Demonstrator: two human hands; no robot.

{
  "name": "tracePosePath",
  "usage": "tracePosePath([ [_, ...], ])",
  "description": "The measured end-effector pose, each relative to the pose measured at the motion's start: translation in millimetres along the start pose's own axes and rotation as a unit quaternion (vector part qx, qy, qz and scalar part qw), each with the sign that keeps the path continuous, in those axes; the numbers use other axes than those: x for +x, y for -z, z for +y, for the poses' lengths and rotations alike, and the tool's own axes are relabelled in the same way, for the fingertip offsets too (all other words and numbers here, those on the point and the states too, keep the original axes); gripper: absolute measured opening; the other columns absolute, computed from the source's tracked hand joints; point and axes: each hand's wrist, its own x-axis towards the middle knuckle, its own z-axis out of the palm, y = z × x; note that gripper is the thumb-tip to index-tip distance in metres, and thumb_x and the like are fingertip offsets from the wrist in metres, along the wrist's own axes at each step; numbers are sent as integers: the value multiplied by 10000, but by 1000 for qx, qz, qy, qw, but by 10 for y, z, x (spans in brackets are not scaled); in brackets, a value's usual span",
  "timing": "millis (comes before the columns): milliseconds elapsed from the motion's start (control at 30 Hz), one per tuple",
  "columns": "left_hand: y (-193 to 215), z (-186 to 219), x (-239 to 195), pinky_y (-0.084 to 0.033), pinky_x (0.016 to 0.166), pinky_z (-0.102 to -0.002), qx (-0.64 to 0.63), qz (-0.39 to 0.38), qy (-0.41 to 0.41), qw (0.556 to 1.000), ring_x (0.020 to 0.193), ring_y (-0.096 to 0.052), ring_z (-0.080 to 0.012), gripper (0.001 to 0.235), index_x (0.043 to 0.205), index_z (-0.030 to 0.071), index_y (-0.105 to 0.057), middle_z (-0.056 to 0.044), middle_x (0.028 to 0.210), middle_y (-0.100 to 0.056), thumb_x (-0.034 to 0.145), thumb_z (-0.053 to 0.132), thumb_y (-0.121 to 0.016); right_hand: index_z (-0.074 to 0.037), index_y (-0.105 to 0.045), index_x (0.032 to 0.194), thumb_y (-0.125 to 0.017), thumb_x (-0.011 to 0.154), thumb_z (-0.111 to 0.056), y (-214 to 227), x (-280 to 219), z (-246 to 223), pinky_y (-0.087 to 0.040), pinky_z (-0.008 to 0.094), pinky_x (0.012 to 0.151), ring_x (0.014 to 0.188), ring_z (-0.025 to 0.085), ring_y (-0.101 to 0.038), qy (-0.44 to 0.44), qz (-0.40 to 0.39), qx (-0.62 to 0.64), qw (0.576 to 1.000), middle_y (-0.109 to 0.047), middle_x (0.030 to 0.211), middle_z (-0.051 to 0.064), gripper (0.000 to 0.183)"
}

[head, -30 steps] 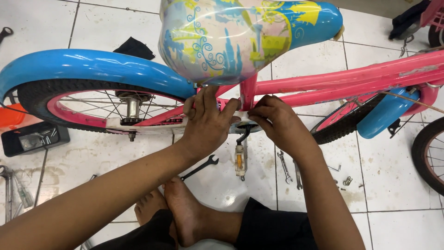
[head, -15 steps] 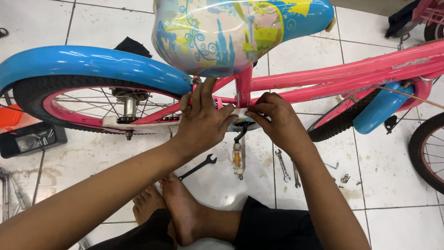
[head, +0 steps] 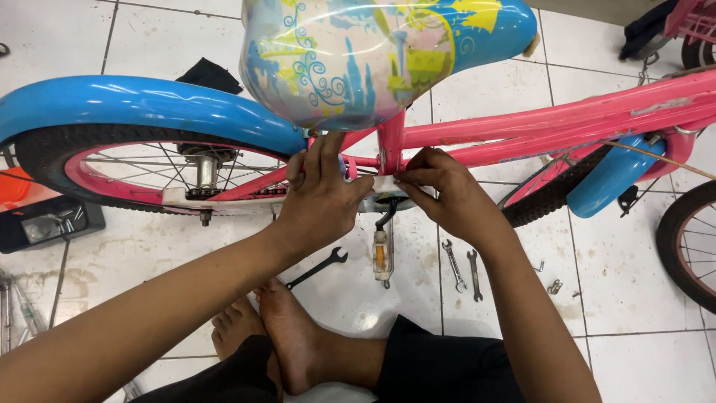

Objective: The person uses a wrench to tighten a bolt on the chain guard of a pink bicycle. They then use a screwdriver to tighten a screw on the chain guard near the seat post.

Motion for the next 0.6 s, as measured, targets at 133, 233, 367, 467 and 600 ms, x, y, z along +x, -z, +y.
tracePosePath([
  [133,5,-14,14,-257,986,-540,4,-7,-2,1000,1344,-353,-430,163,961,242,-649,-259,1512,-344,969,403,-672,-7,-789,974,-748,895,-39,41,41,-50,-574,409,760,830,313,-692,-41,-10,29,999,-711,925,155,94],
  [233,20,-16,15,-270,983,-544,9,-14,-2,1000,1337,-356,-436,162,1016,245,-649,-262,1503,-341,979,402,-667,-22,-799,966,-773,864,-46,60,60,-77,-574,397,747,792,287,-709,-94,-21,57,994,-723,912,148,107],
  [367,36,-5,15,-280,977,-536,9,-15,-1,1000,1315,-363,-440,182,1052,231,-634,-275,1499,-327,972,391,-669,-26,-806,946,-795,832,-49,85,61,-72,-578,390,724,757,273,-722,-132,-23,68,989,-731,890,157,116],
  [467,55,1,30,-271,994,-538,13,-22,6,1000,1329,-358,-420,158,1083,254,-651,-265,1511,-319,993,382,-664,-30,-811,957,-788,842,-63,110,67,-133,-578,399,733,785,305,-726,-115,-34,57,991,-734,915,168,122],
  [600,67,1,31,-257,1000,-531,19,-19,3,1000,1329,-341,-418,198,1078,238,-636,-265,1520,-304,980,408,-663,-6,-802,949,-735,893,-85,110,51,-156,-581,411,746,778,300,-736,-129,-29,75,988,-729,912,178,118],
])
